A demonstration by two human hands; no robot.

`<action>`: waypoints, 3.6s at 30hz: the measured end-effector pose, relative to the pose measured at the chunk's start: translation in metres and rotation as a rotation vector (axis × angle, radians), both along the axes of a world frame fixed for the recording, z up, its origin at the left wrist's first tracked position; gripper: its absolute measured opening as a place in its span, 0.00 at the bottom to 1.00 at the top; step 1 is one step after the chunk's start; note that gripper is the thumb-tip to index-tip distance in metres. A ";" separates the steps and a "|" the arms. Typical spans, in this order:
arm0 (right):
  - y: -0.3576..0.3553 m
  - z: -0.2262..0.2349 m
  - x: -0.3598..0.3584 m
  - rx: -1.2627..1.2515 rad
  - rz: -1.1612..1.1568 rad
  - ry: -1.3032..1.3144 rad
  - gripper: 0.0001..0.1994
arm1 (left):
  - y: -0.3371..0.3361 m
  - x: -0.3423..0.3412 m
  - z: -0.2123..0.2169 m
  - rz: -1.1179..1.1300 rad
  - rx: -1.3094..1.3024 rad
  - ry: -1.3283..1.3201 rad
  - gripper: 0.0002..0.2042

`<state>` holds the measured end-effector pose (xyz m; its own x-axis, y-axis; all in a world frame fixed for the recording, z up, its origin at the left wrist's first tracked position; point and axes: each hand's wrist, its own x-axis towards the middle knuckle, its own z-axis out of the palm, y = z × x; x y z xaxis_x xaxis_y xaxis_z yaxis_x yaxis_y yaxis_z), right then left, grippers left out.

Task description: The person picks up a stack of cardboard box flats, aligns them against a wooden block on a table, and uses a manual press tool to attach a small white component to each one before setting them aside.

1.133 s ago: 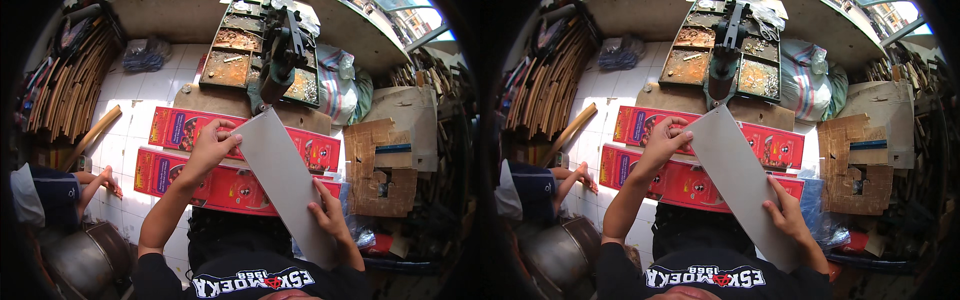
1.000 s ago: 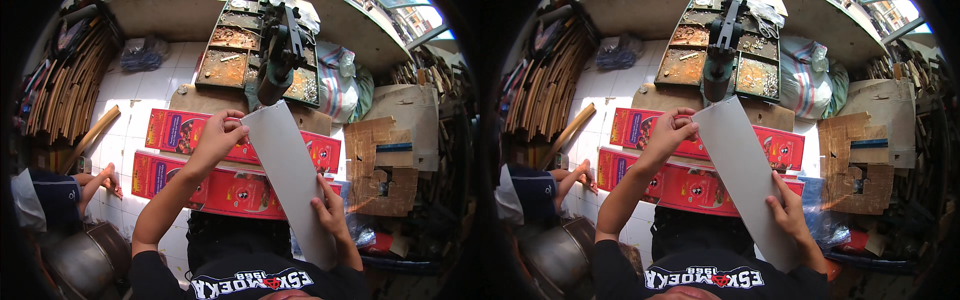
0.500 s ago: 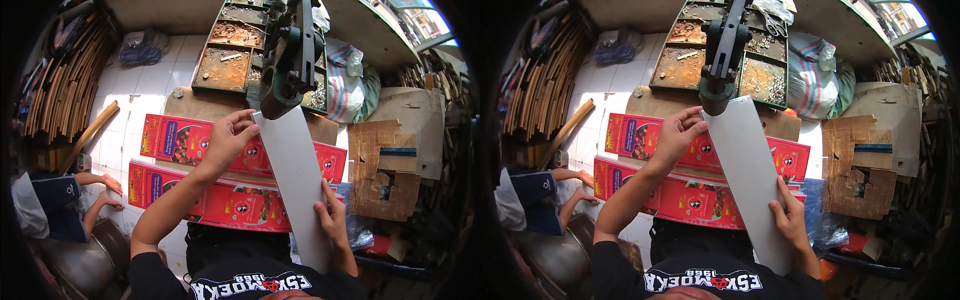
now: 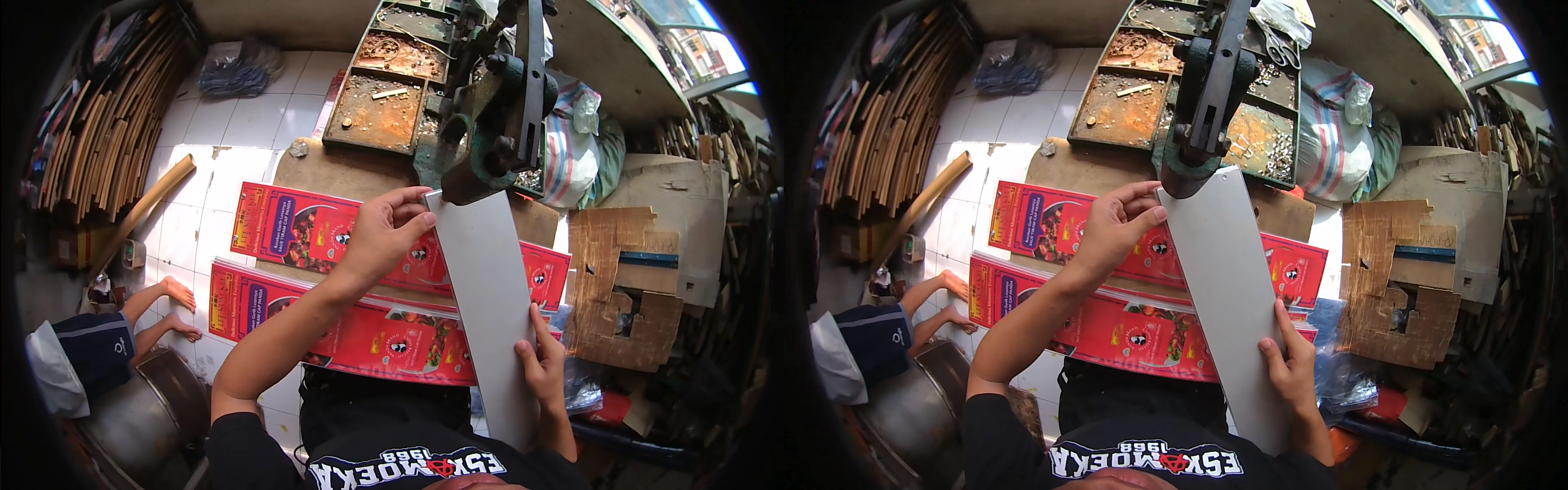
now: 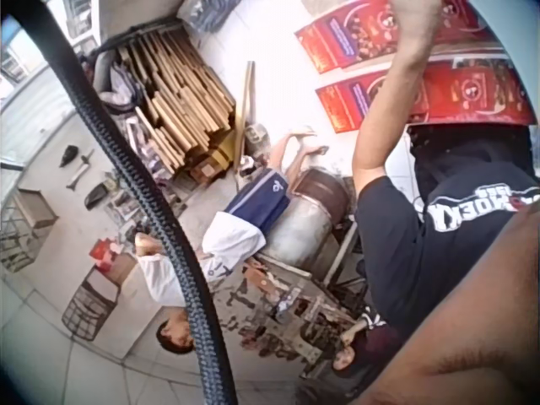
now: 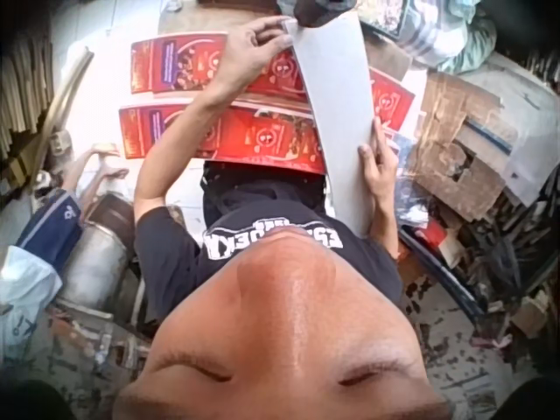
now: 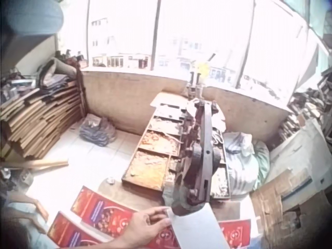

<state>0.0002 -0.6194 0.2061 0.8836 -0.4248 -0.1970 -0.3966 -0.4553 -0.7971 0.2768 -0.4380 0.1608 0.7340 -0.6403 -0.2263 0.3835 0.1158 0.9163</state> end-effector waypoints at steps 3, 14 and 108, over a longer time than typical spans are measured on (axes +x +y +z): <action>-0.006 -0.008 -0.005 -0.071 0.068 -0.023 0.29 | 0.000 -0.001 -0.001 0.009 -0.025 0.002 0.20; 0.003 0.006 0.004 0.010 -0.029 0.029 0.28 | 0.002 -0.001 0.001 0.017 -0.002 -0.032 0.20; -0.049 -0.069 -0.098 0.601 -0.519 -0.188 0.21 | 0.274 -0.073 -0.017 0.617 0.638 -0.380 0.20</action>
<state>-0.0975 -0.6686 0.1366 0.6442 -0.6580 -0.3899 -0.2749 0.2765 -0.9209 0.2038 -0.1644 0.1441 0.9962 0.0441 -0.0754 0.0863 -0.3649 0.9270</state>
